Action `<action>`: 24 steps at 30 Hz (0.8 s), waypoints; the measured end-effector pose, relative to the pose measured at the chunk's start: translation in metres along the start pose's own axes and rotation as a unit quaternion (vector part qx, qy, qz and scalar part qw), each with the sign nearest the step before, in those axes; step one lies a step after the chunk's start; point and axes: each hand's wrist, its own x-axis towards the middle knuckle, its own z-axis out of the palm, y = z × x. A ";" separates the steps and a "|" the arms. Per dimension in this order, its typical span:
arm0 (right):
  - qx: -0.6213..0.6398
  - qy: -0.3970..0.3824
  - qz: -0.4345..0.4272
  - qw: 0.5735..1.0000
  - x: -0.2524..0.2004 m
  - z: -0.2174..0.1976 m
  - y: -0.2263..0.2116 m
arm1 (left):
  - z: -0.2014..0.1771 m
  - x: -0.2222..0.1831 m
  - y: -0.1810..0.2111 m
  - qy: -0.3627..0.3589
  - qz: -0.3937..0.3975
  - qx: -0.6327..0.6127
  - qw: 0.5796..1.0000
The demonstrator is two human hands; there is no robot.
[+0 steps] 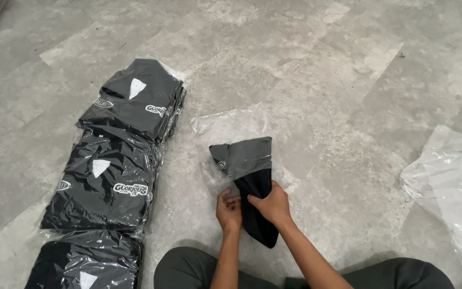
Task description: The person is placing folded black shirts into clear plastic bags and stacking them on the floor.
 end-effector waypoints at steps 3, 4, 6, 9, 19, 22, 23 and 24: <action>-0.022 -0.004 -0.011 1.000 0.022 0.009 -0.019 | 0.012 0.019 -0.022 0.043 -0.137 -0.335 0.931; -0.023 -0.006 -0.014 1.000 0.030 0.012 -0.026 | 0.015 0.010 -0.005 0.046 -0.134 -0.337 0.931; -0.023 0.003 -0.031 0.999 0.044 0.021 -0.037 | 0.017 -0.009 0.025 0.071 -0.168 -0.465 0.866; -0.063 0.024 -0.019 0.998 0.088 0.045 -0.039 | 0.014 -0.004 0.015 0.072 -0.156 -0.545 0.821; -0.208 0.090 -0.102 0.969 0.120 0.069 -0.035 | 0.018 0.002 0.000 0.062 -0.034 -0.131 0.989; -0.262 0.255 -0.306 0.879 0.116 0.076 -0.014 | 0.019 -0.002 0.015 0.130 -0.210 -0.530 0.811; -0.276 0.205 -0.310 0.886 0.122 0.080 -0.004 | 0.017 -0.006 0.016 0.110 -0.155 -0.402 0.896; -0.291 0.156 -0.314 0.890 0.128 0.084 0.006 | 0.016 -0.010 0.018 0.086 -0.095 -0.263 0.956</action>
